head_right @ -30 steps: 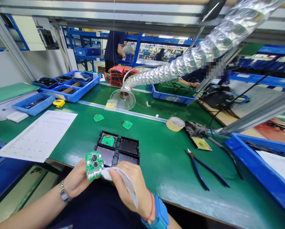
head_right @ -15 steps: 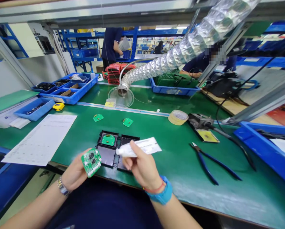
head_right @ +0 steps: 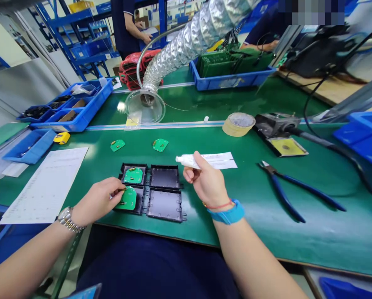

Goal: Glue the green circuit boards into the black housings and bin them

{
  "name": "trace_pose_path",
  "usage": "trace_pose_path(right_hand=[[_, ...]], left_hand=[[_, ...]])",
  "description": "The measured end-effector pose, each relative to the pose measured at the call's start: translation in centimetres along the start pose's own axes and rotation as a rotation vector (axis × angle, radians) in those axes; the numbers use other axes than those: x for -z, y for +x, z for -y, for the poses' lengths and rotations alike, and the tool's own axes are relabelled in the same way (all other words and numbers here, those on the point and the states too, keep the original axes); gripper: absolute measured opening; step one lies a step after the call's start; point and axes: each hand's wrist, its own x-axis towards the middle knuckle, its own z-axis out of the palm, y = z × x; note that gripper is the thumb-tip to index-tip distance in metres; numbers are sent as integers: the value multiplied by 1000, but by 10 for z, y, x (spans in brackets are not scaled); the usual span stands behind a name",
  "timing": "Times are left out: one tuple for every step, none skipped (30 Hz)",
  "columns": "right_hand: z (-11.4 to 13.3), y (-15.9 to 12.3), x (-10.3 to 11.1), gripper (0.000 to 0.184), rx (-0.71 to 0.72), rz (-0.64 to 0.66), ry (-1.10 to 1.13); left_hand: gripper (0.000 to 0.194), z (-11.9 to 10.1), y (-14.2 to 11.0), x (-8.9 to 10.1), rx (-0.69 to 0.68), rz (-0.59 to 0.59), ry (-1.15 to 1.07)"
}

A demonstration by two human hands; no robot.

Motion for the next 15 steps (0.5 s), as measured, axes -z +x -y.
trace_pose_path(right_hand=[[1,-2,-1,46,2,7,-3],[2,-3,-2,47,-3,16,-6],[2,-5,-3,48,-10,26,-8],[3,-6,-4,48,-18,35,-10],[3,-7,-5,48,-23,42,-12],[3,-8,-5,48,-25,48,-14],[3,-8,-6,47,-29,53,-13],[3,-9,-6,46,-32,56,-11],[2,-9,-6,45,-38,60,-10],[2,-9,-6,44,-43,63,-9],[1,-9,-7,44,-45,64,-9],[1,-10,-7,43,-46,63,-9],[0,-10,-7,43,-44,61,-10],[0,-10,-7,42,-40,59,-11],[0,-10,-7,42,-36,56,-13]], left_hand=[[15,1,1,-2,-12,28,30],[16,1,2,-4,-24,51,54],[16,2,3,-6,-35,64,74],[16,3,3,-8,-43,71,89],[16,4,3,-9,-50,76,101],[17,5,3,-10,-56,78,112],[18,6,2,-12,-61,78,120],[18,7,2,-13,-68,78,129],[19,8,1,-14,-75,76,138],[20,9,1,-16,-84,73,147],[21,9,0,-17,-91,69,156],[21,10,0,-18,-98,68,163],[21,10,0,-19,-105,67,166],[21,10,0,-21,-112,64,167],[22,10,0,-22,-117,62,167]])
